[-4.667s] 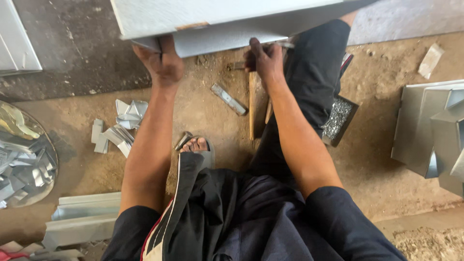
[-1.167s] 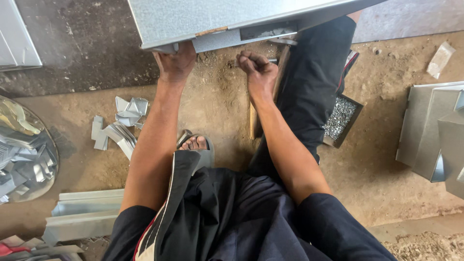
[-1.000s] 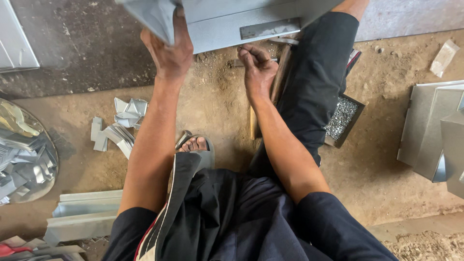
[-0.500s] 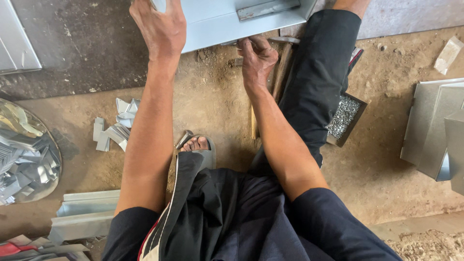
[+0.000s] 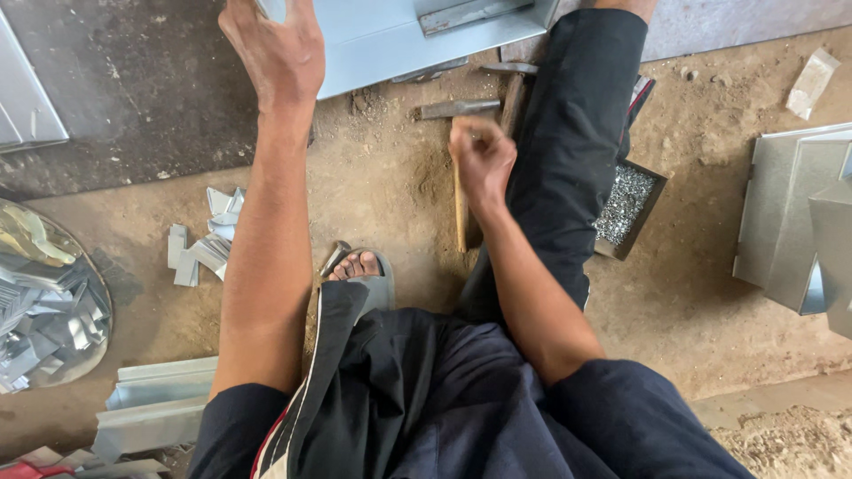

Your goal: The person assembles a rectangular metal box by inserting small metal strips into the edges and hammering them into place. They repeatedly adjust the box and strips, using a hammer to secure the components.

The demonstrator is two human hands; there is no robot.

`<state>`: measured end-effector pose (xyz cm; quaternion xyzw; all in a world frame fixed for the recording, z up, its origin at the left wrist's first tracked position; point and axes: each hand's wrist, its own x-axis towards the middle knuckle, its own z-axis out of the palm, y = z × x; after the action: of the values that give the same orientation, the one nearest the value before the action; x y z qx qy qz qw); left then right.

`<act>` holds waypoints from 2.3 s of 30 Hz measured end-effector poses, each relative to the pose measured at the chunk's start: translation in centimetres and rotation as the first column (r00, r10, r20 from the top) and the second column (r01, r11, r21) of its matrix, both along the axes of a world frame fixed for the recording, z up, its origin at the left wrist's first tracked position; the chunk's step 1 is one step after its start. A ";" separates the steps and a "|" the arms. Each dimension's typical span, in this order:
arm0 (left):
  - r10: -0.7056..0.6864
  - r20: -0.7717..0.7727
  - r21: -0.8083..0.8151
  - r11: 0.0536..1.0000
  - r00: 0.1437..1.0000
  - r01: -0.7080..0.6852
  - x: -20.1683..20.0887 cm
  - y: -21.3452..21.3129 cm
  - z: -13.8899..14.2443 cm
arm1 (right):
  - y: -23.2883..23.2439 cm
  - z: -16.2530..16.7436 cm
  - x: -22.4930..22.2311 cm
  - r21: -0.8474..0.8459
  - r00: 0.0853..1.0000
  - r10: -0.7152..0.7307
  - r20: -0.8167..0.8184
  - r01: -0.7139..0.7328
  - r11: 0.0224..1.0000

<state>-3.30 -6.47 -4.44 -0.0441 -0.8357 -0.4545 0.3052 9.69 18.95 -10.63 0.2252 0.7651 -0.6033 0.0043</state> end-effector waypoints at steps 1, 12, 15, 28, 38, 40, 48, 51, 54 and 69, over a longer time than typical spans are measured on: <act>-0.006 0.020 0.021 1.000 1.000 0.005 0.2 0.1 0.1 | 0.3 -0.3 1.2 0.156 0.993 0.110 -0.050 -0.101 0.983; -0.008 0.017 0.117 0.993 1.000 0.006 3.1 1.6 0.5 | 1.3 -1.2 3.1 0.600 0.863 0.421 0.280 -0.500 0.625; -0.044 -0.020 0.171 0.984 0.999 0.047 3.2 1.8 -0.1 | 2.1 1.0 2.9 0.386 0.884 0.342 0.319 -0.451 0.805; -0.137 -0.153 0.275 0.945 0.979 0.175 4.6 1.9 -1.6 | 2.8 13.3 3.8 0.166 0.914 0.404 0.032 -0.403 0.900; -0.317 -0.258 0.624 0.667 0.913 0.408 4.2 1.6 -3.9 | 2.1 11.5 2.0 0.397 0.851 0.497 -0.168 -0.403 0.825; -0.340 -0.280 0.705 0.562 0.898 0.432 4.5 1.8 -3.9 | 2.1 11.2 1.8 0.497 0.823 0.545 -0.156 -0.412 0.764; -0.305 -0.190 0.476 0.802 0.933 0.359 3.8 1.2 -4.3 | 1.7 11.5 1.3 0.553 0.841 0.534 -0.087 -0.405 0.728; -0.339 -0.263 0.585 0.688 0.903 0.429 4.2 1.3 -4.4 | 1.5 11.5 1.9 0.497 0.863 0.490 -0.122 -0.374 0.783; -0.199 -0.099 0.405 0.887 0.975 0.222 4.7 1.4 -3.9 | 1.5 11.1 2.0 0.495 0.837 0.514 -0.186 -0.372 0.785; -0.181 -0.235 0.025 0.981 0.955 0.192 4.3 0.2 -2.6 | 1.5 10.9 4.1 0.016 0.923 0.315 -0.222 -0.320 0.947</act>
<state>0.96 -6.28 -7.03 -0.1682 -0.7754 -0.4928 0.3573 13.82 20.47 0.31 0.0296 0.7809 -0.6237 0.0187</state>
